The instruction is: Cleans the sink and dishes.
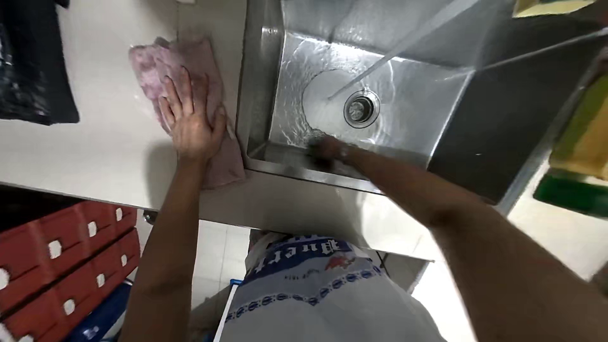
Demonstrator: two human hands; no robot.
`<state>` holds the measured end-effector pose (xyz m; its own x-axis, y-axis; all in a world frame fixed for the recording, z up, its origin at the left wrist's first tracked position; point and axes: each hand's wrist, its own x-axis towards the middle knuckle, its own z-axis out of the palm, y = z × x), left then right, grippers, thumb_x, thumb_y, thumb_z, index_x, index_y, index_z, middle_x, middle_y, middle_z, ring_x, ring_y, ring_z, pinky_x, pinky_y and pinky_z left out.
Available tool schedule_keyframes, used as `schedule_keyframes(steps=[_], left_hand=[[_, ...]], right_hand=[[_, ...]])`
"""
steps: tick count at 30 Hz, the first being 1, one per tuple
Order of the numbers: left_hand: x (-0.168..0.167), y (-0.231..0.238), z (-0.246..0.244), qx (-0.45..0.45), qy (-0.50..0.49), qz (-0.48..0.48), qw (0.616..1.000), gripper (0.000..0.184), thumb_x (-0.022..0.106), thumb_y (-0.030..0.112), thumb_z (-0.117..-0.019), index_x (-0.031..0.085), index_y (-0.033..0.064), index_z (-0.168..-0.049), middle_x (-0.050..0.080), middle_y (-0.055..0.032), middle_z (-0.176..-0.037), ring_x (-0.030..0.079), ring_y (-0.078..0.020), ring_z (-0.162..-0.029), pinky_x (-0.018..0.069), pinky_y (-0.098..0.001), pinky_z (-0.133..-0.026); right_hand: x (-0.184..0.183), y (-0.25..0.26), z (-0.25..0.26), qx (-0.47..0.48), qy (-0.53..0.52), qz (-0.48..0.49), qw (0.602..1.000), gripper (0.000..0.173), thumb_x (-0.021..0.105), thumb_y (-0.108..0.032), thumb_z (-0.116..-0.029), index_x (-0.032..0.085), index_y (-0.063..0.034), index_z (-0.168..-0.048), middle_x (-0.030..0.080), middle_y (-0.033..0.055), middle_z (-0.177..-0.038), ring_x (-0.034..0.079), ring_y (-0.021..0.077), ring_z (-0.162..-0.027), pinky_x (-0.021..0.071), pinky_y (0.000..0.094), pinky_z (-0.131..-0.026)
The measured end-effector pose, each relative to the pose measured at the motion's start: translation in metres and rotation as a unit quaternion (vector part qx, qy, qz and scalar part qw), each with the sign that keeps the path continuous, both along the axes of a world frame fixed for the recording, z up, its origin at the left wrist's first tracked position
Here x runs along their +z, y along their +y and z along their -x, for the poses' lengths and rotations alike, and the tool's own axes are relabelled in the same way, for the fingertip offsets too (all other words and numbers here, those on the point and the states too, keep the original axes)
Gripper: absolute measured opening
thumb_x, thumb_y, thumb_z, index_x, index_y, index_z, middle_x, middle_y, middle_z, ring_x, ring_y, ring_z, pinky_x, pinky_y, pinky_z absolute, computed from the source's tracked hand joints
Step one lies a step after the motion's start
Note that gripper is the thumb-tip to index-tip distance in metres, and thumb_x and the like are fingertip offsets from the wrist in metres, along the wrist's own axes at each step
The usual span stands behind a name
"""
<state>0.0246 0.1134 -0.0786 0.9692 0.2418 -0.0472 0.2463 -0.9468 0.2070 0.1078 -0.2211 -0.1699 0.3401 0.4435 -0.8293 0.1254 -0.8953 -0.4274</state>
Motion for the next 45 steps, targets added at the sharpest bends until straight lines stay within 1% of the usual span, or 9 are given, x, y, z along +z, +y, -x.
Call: schedule_keyframes(steps=[3,7,11,17,26,30,34,39,45], left_hand=[[-0.001,-0.005,0.005,0.008,-0.018,-0.003,1.0,0.065,0.032,0.057,-0.1062,0.034,0.0259,-0.163,0.019,-0.0085,-0.172,0.013,-0.0385,-0.159,0.0093,-0.0657,-0.123],[0.0,-0.001,0.009,0.018,-0.042,0.031,0.998,0.052,0.029,0.038,-0.1112,0.041,0.0232,-0.159,0.029,-0.0028,-0.17,0.019,-0.0294,-0.159,0.0119,-0.0579,-0.127],[0.001,0.042,0.023,-0.041,-0.074,0.065,0.994,0.047,0.037,0.031,-0.1092,0.054,0.0149,-0.15,0.042,-0.0053,-0.163,0.028,-0.028,-0.156,0.0194,-0.0531,-0.128],[0.113,-0.03,-0.047,-0.072,-0.007,-0.024,0.997,0.042,0.062,0.038,-0.0994,0.076,-0.0011,-0.106,0.073,-0.0253,-0.114,0.068,-0.0491,-0.108,0.0469,-0.0705,-0.095],[0.143,-0.206,-0.254,-0.331,0.209,0.108,0.914,0.039,0.049,0.019,-0.1093,0.057,0.0018,-0.143,0.061,-0.0275,-0.137,0.058,-0.0451,-0.128,0.0419,-0.0632,-0.109],[0.116,-0.237,-0.233,-0.199,0.27,0.396,0.855,0.034,0.046,0.026,-0.1107,0.063,0.0006,-0.125,0.074,-0.007,-0.108,0.073,-0.0115,-0.094,0.0592,-0.0294,-0.085],[0.094,-0.262,-0.219,-0.041,0.271,0.585,0.763,0.042,0.044,0.039,-0.1112,0.061,0.0036,-0.095,0.066,-0.0013,-0.074,0.071,-0.0149,-0.069,0.0637,-0.0341,-0.072],[0.074,-0.166,-0.161,-0.115,0.256,0.389,0.878,0.045,0.029,0.025,-0.1149,0.058,-0.0084,-0.125,0.068,-0.0157,-0.1,0.07,-0.0178,-0.088,0.0597,-0.0364,-0.085],[0.041,-0.105,-0.082,-0.022,0.21,0.289,0.934,0.035,0.039,0.015,-0.1109,0.049,-0.0035,-0.14,0.067,-0.0235,-0.121,0.068,-0.0329,-0.11,0.0545,-0.0494,-0.097]], right_hand=[[0.04,0.104,0.005,0.042,0.033,-0.136,0.989,0.042,0.057,-0.039,-0.1057,0.071,-0.0009,-0.117,0.07,0.0239,-0.115,0.067,0.0407,-0.111,0.0498,0.062,-0.098],[0.062,-0.016,-0.008,0.02,0.053,-0.141,0.988,0.02,0.07,-0.015,-0.0969,0.075,0.0001,-0.109,0.072,0.0203,-0.1,0.07,0.0341,-0.093,0.0553,0.0561,-0.087],[0.016,-0.08,-0.005,-0.009,0.039,0.097,0.995,0.041,0.063,-0.02,-0.1014,0.061,0.006,-0.133,0.06,0.0308,-0.135,0.056,0.0473,-0.13,0.0417,0.0651,-0.108],[0.049,0.065,0.012,0.024,0.057,-0.167,0.984,0.046,0.058,-0.033,-0.1051,0.061,0.0017,-0.135,0.061,0.0292,-0.135,0.057,0.0468,-0.129,0.042,0.0673,-0.107],[-0.001,-0.169,0.002,-0.018,0.013,0.122,0.992,0.035,0.063,-0.018,-0.1003,0.066,-0.003,-0.132,0.065,0.0274,-0.131,0.059,0.0482,-0.125,0.0438,0.071,-0.103],[-0.031,-0.062,0.015,-0.02,-0.004,0.001,1.0,0.035,0.062,-0.027,-0.1005,0.07,0.0005,-0.121,0.067,0.0276,-0.124,0.062,0.0476,-0.12,0.0453,0.071,-0.1],[-0.016,0.073,0.021,-0.034,0.026,-0.211,0.976,0.038,0.059,-0.034,-0.1038,0.07,-0.0028,-0.123,0.07,0.023,-0.119,0.067,0.0406,-0.114,0.049,0.0642,-0.1],[0.024,-0.027,-0.009,-0.021,0.122,-0.24,0.963,0.018,0.069,-0.002,-0.0944,0.071,0.0008,-0.112,0.071,0.0172,-0.106,0.067,0.028,-0.097,0.0542,0.0486,-0.091],[-0.044,0.013,-0.004,-0.023,0.029,-0.14,0.989,0.032,0.064,-0.031,-0.1022,0.072,-0.0065,-0.121,0.071,0.0203,-0.118,0.067,0.0395,-0.113,0.0497,0.0644,-0.1]])
